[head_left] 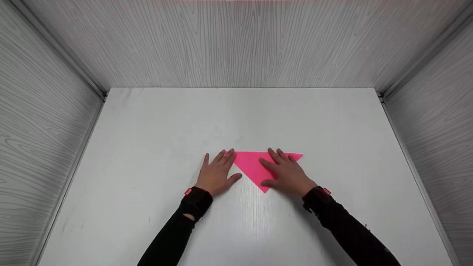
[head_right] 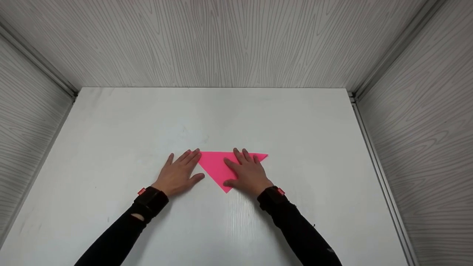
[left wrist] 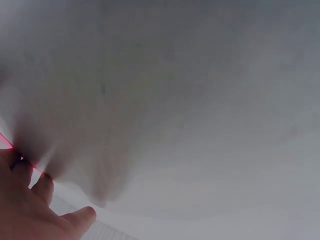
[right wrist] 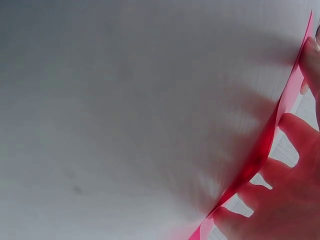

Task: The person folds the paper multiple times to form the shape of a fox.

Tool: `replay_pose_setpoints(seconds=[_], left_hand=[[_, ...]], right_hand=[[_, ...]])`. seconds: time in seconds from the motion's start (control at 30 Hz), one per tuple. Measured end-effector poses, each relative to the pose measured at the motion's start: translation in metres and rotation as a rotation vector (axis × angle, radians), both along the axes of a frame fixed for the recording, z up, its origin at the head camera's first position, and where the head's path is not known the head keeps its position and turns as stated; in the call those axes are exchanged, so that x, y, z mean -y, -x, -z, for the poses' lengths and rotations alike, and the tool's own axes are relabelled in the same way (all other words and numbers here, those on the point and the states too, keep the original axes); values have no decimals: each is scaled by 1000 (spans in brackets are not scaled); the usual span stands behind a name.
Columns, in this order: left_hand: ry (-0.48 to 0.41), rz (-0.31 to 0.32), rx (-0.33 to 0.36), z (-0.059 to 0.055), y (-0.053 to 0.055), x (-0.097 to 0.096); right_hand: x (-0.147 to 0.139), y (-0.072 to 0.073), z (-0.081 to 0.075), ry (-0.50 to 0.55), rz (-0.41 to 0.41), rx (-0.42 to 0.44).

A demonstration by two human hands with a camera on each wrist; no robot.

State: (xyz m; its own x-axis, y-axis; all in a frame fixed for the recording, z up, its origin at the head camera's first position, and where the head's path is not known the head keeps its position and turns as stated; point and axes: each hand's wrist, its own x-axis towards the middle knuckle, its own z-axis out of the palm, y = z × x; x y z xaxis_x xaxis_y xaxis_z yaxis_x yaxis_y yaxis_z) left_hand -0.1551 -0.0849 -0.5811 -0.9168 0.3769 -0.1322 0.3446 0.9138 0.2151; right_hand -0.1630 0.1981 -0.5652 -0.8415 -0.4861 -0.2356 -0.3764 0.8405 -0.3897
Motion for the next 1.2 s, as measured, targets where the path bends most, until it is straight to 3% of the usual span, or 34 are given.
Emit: replay_pose_setpoints(seconds=[0.33,0.5,0.8,0.9,1.0,1.1,1.2], left_hand=[[-22,-126,0,-5,-6,-42],[11,-162,16,-4,-9,-46],[4,-166,18,-5,-10,-47],[13,-165,7,-5,-11,-47],[11,-167,-5,-5,-11,-48],[13,-167,-4,-5,-11,-47],[16,-166,-7,-5,-11,-47]], right_hand=[[-1,0,0,-17,-15,-22],[1,3,-1,-28,-14,-31],[3,7,-5,-42,-28,-23],[4,11,-8,-8,-38,-62],[9,16,-13,47,-23,-160],[17,21,-17,135,36,-248],[29,27,-21,211,132,-221]])
